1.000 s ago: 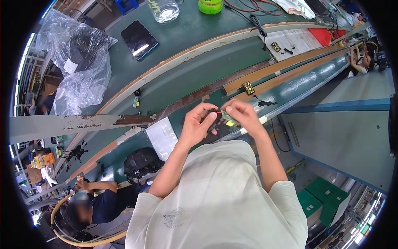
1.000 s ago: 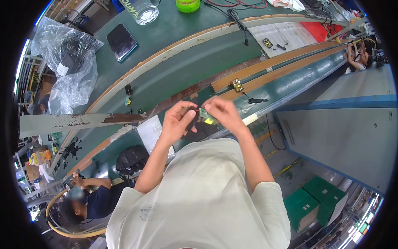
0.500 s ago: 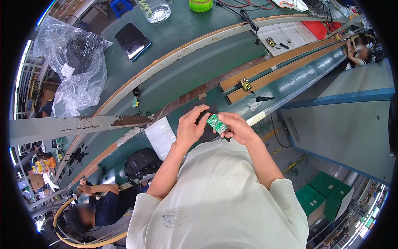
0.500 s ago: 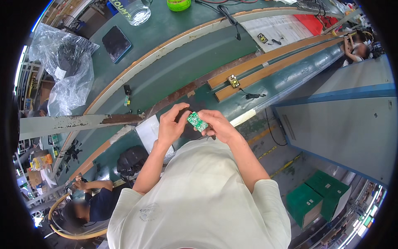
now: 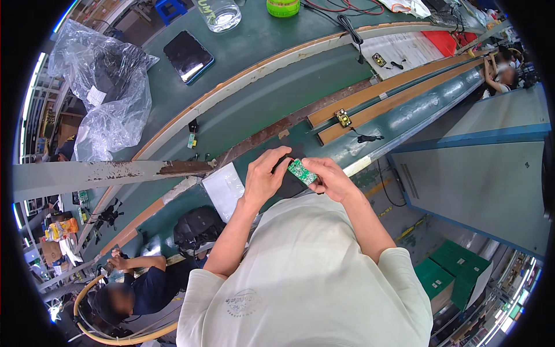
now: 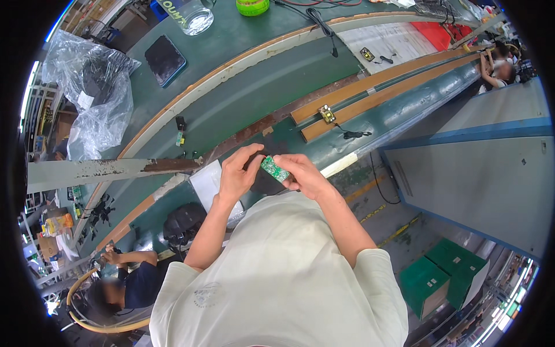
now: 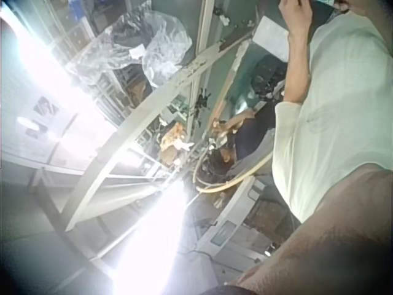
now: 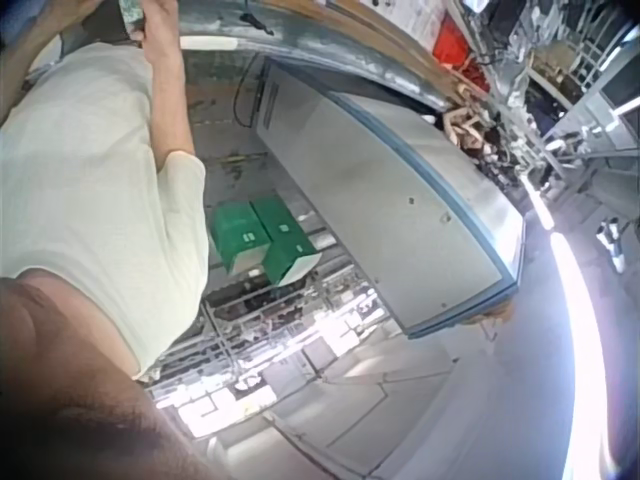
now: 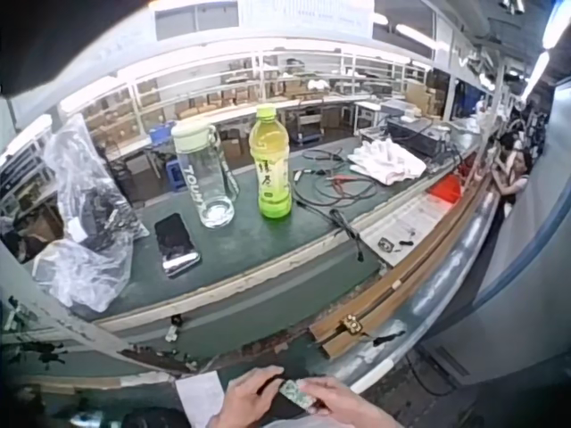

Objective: Assembling small electronic components onto circuit boards at a manual assembly station on a production floor.

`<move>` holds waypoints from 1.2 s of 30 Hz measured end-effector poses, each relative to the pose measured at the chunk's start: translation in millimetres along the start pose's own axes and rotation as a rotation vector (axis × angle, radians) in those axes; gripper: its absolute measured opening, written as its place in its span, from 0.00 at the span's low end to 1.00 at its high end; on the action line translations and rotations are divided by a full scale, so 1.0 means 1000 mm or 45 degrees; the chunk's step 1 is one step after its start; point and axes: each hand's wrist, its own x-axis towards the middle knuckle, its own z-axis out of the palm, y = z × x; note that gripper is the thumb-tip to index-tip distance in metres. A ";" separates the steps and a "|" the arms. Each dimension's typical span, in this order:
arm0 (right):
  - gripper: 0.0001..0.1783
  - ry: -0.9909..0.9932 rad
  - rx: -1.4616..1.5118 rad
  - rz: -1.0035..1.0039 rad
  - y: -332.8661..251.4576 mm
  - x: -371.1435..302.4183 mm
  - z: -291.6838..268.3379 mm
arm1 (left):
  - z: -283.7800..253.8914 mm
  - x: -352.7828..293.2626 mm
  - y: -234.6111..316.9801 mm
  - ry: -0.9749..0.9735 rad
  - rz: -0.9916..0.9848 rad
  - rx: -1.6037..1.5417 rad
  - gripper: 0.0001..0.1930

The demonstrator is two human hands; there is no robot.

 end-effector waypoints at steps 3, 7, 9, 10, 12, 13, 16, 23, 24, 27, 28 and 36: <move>0.17 0.084 -0.190 0.020 0.001 0.001 0.005 | 0.002 -0.001 0.001 0.014 -0.012 0.055 0.12; 0.15 0.374 -0.904 -0.783 0.008 0.001 0.030 | 0.009 -0.001 0.000 0.070 -0.081 0.020 0.12; 0.15 0.560 -0.963 -0.888 0.004 -0.003 0.043 | 0.013 -0.001 0.002 0.099 -0.116 -0.009 0.12; 0.15 0.652 -0.992 -0.939 0.002 -0.004 0.047 | 0.015 -0.001 0.003 0.106 -0.172 -0.045 0.12; 0.15 0.675 -1.017 -0.951 0.000 -0.003 0.049 | 0.017 -0.001 0.005 0.120 -0.283 -0.119 0.13; 0.16 0.700 -1.041 -0.964 -0.001 -0.003 0.050 | 0.018 -0.001 0.004 0.123 -0.285 -0.120 0.13; 0.16 0.730 -1.081 -0.989 -0.002 -0.001 0.049 | 0.019 -0.004 0.001 0.145 -0.202 -0.215 0.13; 0.16 0.759 -1.102 -1.030 -0.006 0.003 0.050 | 0.019 -0.010 0.001 0.054 -0.280 -0.425 0.18; 0.17 0.758 -1.110 -1.023 -0.008 0.004 0.049 | 0.017 -0.010 0.003 0.014 -0.328 -0.528 0.19; 0.17 0.753 -1.129 -1.011 -0.012 0.006 0.045 | 0.015 -0.009 0.013 -0.016 -0.414 -1.019 0.20; 0.19 0.757 -1.243 -1.052 -0.010 0.007 0.042 | 0.016 -0.007 0.014 -0.033 -0.453 -1.264 0.20; 0.27 0.454 -1.034 -0.751 -0.013 0.014 0.021 | 0.060 -0.005 -0.034 0.179 -0.587 -1.148 0.20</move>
